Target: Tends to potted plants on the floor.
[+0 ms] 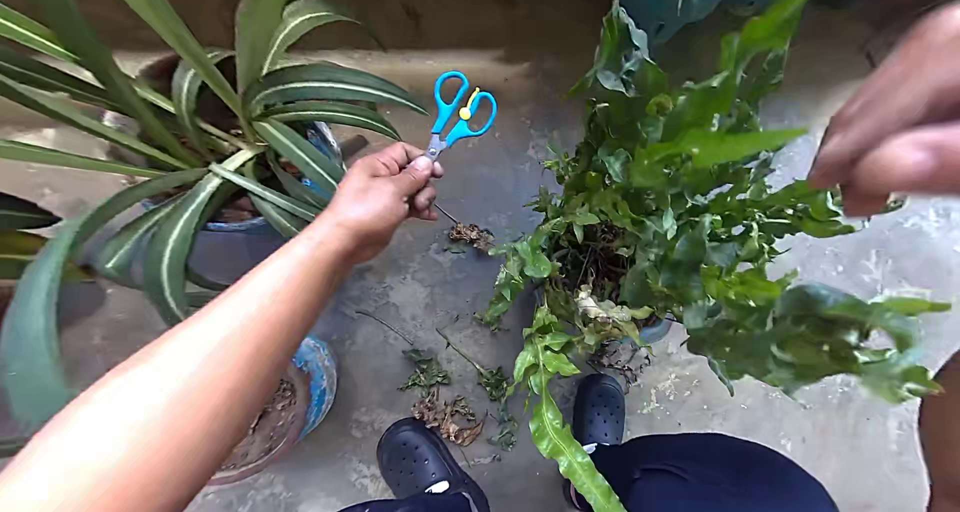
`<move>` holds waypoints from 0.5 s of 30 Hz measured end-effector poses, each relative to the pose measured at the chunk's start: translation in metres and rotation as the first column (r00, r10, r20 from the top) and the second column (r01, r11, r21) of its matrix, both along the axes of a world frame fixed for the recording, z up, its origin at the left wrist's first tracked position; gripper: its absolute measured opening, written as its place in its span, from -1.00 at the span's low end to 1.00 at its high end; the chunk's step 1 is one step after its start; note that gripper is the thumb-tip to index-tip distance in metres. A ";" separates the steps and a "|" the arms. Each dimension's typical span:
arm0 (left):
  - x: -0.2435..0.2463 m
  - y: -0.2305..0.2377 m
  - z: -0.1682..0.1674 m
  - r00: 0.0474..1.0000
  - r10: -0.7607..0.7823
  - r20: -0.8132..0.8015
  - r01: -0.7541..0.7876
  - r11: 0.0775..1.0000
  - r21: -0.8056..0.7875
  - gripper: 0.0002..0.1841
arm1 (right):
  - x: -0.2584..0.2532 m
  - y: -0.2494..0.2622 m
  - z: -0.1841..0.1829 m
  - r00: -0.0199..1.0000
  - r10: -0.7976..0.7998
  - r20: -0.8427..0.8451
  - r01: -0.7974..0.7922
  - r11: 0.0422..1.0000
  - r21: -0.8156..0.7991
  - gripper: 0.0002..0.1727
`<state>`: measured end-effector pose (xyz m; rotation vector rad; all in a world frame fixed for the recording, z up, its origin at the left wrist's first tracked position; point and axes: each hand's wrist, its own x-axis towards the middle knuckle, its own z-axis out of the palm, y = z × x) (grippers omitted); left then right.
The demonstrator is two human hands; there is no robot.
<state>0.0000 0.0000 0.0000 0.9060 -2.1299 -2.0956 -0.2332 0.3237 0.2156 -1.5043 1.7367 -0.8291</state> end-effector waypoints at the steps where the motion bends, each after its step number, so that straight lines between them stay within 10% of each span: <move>1: 0.000 0.002 -0.003 0.999 0.043 -0.015 -0.042 0.999 0.021 -0.80 | 0.011 0.004 -0.005 0.999 -0.015 0.034 0.017 0.999 -0.050 -0.84; 6: 0.038 0.020 0.012 0.972 0.223 0.079 -0.231 0.965 0.121 -0.75 | 0.053 0.006 -0.010 0.933 -0.276 -0.231 0.246 0.958 -0.149 -0.85; 10: 0.075 0.042 0.061 0.887 0.343 0.308 -0.405 0.900 0.164 -0.75 | 0.107 -0.008 0.000 0.966 -0.128 -0.226 0.149 0.986 0.079 -0.76; 15: 0.115 0.092 0.194 0.934 0.096 0.343 -0.115 0.993 0.035 -0.75 | 0.174 -0.010 0.062 0.982 -0.103 -0.159 0.115 0.991 0.070 -0.75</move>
